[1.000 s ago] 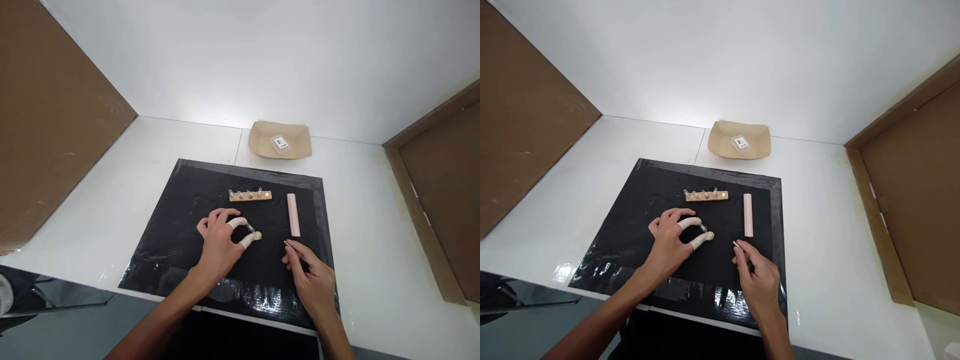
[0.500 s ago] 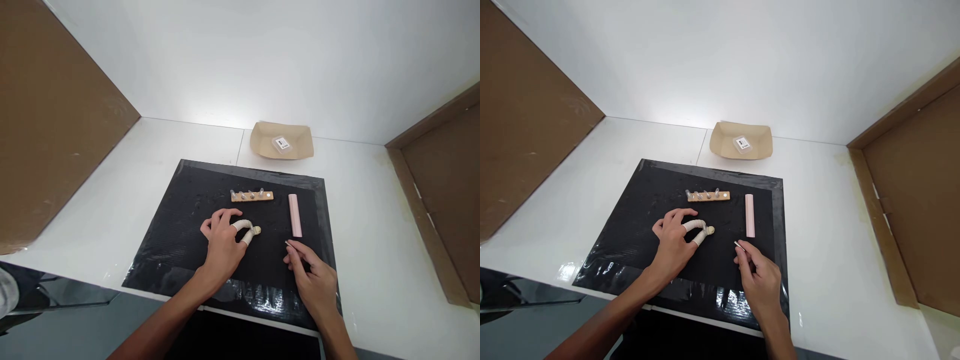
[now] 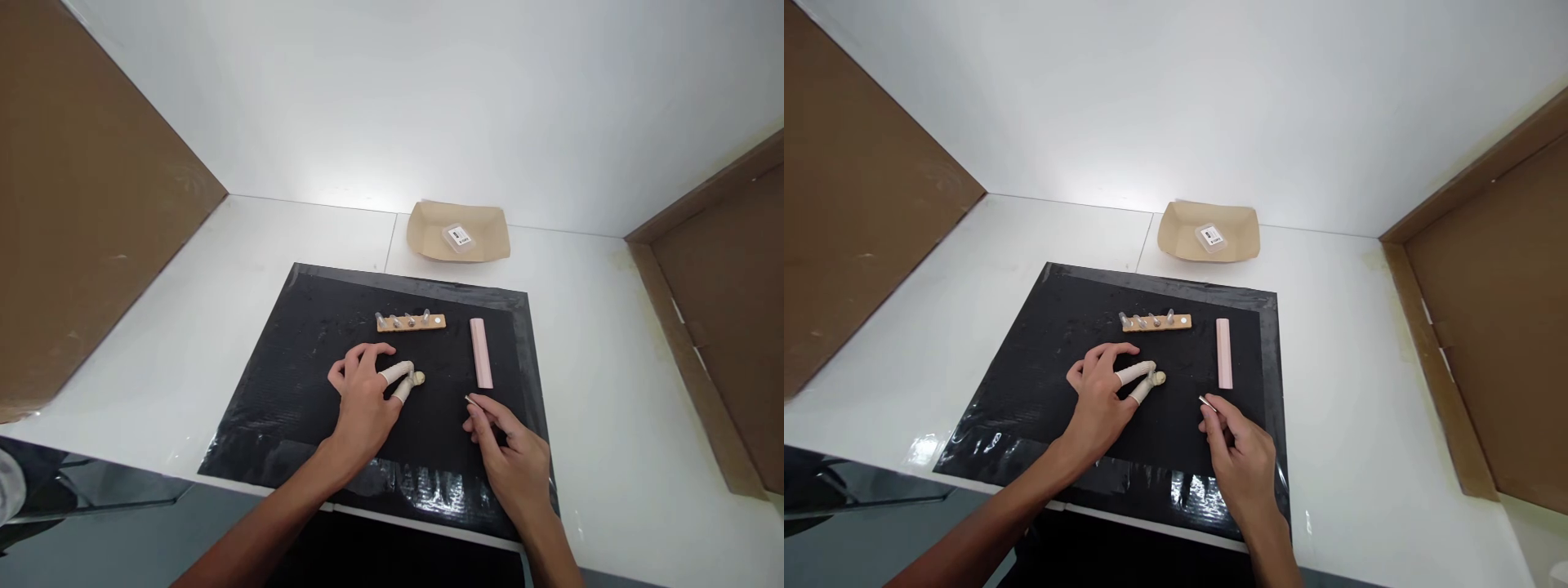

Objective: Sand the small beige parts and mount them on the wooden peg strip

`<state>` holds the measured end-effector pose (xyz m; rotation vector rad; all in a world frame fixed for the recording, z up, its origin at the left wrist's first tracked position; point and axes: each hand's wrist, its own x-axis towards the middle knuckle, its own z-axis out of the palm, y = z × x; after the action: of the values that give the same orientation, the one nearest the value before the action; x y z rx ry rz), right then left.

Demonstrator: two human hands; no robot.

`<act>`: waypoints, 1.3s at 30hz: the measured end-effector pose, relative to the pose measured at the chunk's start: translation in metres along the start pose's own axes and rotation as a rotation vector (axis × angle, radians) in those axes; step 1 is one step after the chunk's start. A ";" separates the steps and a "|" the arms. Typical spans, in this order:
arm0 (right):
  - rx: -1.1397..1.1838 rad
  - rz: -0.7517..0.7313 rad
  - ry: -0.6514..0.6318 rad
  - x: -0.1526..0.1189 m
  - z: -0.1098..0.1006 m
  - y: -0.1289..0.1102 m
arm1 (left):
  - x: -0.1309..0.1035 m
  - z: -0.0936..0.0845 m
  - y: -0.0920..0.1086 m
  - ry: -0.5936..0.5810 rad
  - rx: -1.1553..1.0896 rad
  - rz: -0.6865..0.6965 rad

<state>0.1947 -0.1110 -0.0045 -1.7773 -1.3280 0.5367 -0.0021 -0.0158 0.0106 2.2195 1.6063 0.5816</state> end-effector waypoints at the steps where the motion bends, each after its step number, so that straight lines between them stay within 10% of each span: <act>1: -0.001 -0.003 0.004 0.000 -0.001 -0.001 | -0.001 0.001 0.000 0.013 -0.001 0.005; 11: -0.082 -0.248 -0.068 0.001 0.000 -0.010 | -0.001 -0.002 0.001 0.035 -0.056 0.136; 20: -0.417 -0.279 0.147 0.003 -0.020 -0.007 | -0.001 -0.006 0.001 -0.014 -0.193 0.332; 39: -0.346 -0.483 -0.058 0.027 -0.041 -0.032 | -0.001 -0.002 -0.001 -0.022 -0.301 0.334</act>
<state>0.2162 -0.0982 0.0485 -1.6230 -1.9049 0.0930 -0.0043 -0.0166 0.0111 2.2596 1.0579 0.8239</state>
